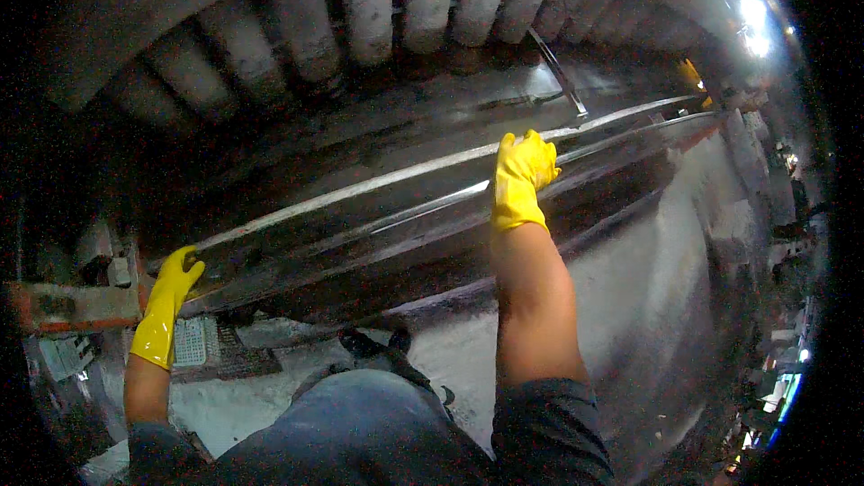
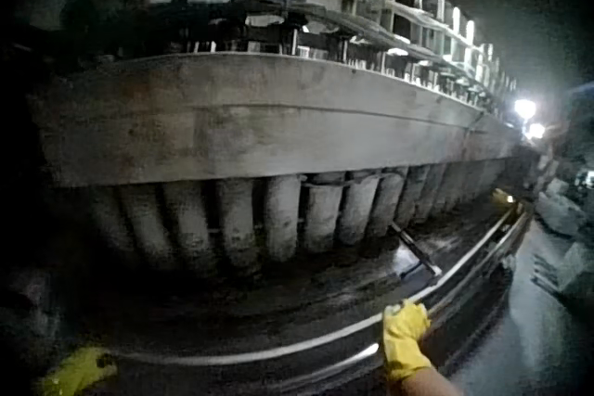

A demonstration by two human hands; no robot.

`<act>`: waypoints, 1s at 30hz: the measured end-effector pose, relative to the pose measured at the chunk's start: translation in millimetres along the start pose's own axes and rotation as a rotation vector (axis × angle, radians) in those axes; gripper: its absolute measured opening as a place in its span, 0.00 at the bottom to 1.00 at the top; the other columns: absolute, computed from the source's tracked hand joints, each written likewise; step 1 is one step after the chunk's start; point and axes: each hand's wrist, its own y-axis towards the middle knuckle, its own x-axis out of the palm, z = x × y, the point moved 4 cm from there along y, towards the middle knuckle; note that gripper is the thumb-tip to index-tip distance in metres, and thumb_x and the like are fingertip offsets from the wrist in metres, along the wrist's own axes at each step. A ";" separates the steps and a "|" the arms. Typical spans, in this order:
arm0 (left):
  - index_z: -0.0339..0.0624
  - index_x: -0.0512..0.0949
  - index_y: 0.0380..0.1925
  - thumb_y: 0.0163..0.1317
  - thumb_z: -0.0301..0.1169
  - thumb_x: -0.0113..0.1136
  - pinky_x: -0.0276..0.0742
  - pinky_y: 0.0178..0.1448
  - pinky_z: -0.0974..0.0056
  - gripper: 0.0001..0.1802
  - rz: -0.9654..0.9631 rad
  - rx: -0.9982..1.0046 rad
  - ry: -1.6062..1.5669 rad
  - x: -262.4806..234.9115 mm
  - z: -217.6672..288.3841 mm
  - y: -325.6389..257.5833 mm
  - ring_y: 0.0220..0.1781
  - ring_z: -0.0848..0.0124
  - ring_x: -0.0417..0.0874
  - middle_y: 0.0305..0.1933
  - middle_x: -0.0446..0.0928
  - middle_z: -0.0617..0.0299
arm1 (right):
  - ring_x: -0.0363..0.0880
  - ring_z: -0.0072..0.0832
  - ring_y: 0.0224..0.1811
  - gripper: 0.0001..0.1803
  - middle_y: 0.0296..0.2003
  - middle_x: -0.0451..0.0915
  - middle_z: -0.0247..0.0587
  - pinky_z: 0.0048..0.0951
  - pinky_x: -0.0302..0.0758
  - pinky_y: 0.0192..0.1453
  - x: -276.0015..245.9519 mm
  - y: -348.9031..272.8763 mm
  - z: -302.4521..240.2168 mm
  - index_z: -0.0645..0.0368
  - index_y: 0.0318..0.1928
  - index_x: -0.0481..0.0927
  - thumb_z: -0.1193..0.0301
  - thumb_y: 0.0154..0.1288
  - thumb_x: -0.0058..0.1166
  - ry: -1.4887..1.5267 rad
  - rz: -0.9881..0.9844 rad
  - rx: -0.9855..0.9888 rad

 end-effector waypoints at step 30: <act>0.53 0.56 0.81 0.69 0.57 0.55 0.39 0.86 0.40 0.45 -0.103 0.731 0.441 263.6 402.9 253.9 0.87 0.49 0.46 0.86 0.48 0.51 | 0.81 0.47 0.52 0.26 0.44 0.83 0.48 0.48 0.76 0.58 -9.6 -12.1 4.8 0.55 0.56 0.86 0.53 0.62 0.66 0.110 0.139 -0.133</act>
